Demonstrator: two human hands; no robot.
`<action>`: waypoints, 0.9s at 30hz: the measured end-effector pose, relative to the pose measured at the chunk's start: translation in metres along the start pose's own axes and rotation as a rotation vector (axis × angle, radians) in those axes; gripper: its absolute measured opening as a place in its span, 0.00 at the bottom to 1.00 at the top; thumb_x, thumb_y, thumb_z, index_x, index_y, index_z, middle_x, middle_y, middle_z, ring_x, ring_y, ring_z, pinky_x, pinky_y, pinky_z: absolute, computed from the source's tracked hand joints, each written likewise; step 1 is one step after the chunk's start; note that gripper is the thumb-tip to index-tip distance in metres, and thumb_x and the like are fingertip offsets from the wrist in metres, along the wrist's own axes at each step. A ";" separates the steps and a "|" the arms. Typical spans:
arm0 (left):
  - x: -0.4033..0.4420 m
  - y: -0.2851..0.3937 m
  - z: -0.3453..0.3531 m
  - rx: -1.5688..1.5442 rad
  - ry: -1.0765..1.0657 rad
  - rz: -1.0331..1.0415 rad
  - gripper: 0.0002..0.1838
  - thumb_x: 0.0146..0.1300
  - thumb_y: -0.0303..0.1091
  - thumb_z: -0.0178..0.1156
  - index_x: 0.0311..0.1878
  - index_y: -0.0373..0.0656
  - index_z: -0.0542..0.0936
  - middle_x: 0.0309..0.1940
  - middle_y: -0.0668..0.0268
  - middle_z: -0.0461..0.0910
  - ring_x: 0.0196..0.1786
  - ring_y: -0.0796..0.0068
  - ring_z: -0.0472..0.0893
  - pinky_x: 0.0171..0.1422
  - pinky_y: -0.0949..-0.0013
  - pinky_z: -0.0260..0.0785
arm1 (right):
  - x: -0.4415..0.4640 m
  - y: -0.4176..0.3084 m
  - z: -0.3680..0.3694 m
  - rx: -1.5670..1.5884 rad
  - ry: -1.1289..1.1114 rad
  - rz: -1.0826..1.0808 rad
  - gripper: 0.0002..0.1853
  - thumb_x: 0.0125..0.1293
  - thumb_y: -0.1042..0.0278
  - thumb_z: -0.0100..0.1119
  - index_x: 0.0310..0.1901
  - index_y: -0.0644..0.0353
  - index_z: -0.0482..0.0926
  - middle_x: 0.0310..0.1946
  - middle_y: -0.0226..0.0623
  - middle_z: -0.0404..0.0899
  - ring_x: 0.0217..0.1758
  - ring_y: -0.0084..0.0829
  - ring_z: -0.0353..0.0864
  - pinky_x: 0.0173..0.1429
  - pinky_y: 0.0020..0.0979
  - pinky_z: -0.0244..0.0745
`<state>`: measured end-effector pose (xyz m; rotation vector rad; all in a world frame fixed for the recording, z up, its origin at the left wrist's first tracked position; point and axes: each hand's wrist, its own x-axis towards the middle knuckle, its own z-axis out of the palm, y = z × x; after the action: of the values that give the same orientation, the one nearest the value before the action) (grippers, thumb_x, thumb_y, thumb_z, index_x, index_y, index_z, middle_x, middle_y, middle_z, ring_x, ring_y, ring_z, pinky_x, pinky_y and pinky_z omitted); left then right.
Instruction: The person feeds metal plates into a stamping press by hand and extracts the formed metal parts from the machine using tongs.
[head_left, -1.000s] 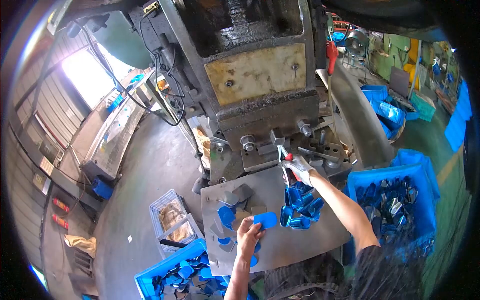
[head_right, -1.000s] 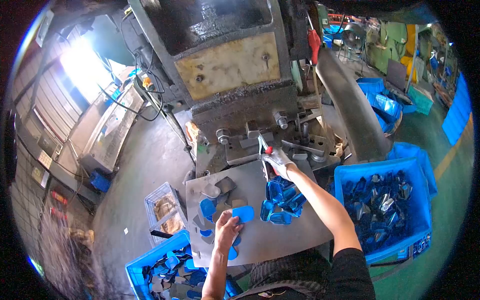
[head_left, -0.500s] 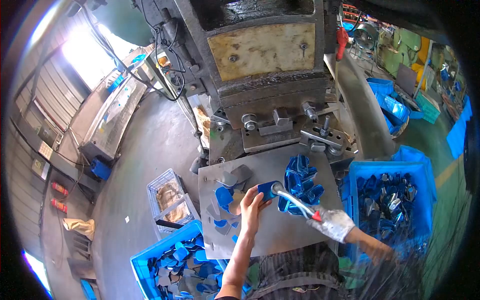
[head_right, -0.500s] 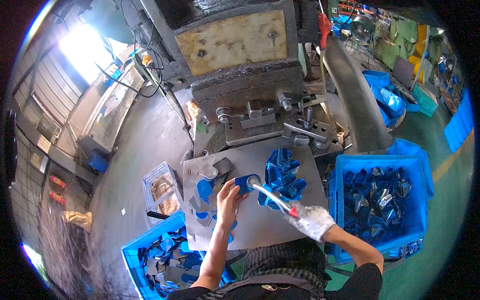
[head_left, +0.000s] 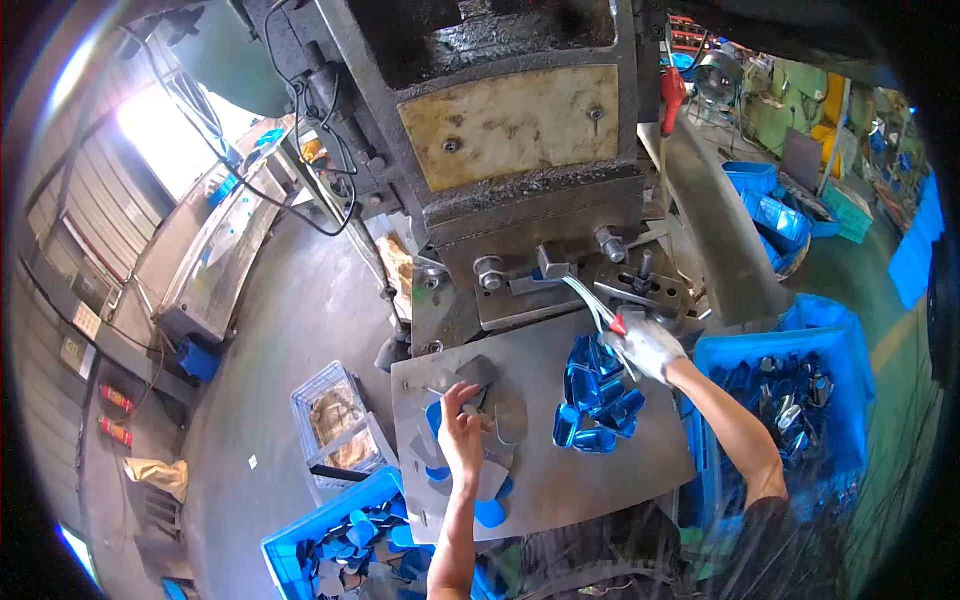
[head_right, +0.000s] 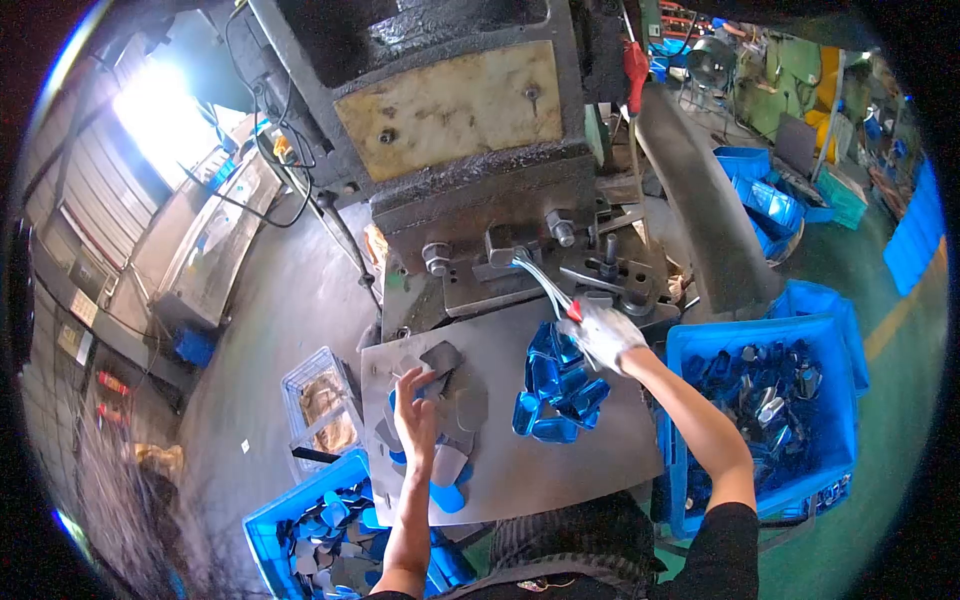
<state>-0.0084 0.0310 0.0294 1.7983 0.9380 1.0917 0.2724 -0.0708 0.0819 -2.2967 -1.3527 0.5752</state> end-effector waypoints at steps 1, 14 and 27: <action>0.000 0.005 0.002 -0.057 0.010 -0.039 0.31 0.42 0.11 0.43 0.54 0.42 0.69 0.52 0.61 0.74 0.31 0.74 0.77 0.36 0.73 0.72 | 0.011 -0.001 0.001 -0.044 0.047 -0.045 0.19 0.63 0.48 0.48 0.40 0.58 0.69 0.31 0.50 0.77 0.38 0.50 0.77 0.42 0.44 0.70; -0.019 -0.008 0.026 0.835 -0.336 0.345 0.30 0.38 0.36 0.69 0.49 0.46 0.71 0.47 0.58 0.68 0.49 0.58 0.69 0.51 0.58 0.63 | 0.055 -0.012 -0.002 -0.217 0.085 -0.092 0.17 0.59 0.51 0.54 0.39 0.56 0.73 0.34 0.49 0.78 0.40 0.48 0.78 0.42 0.44 0.72; -0.007 -0.001 0.021 0.752 -0.381 0.255 0.24 0.46 0.30 0.60 0.50 0.45 0.71 0.39 0.59 0.77 0.40 0.57 0.79 0.39 0.58 0.71 | 0.076 -0.001 -0.025 -0.349 0.106 -0.195 0.16 0.61 0.54 0.50 0.37 0.60 0.75 0.30 0.49 0.79 0.35 0.48 0.79 0.38 0.44 0.72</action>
<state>0.0084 0.0201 0.0199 2.6796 0.9654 0.5101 0.3191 -0.0068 0.0929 -2.3772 -1.7097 0.1611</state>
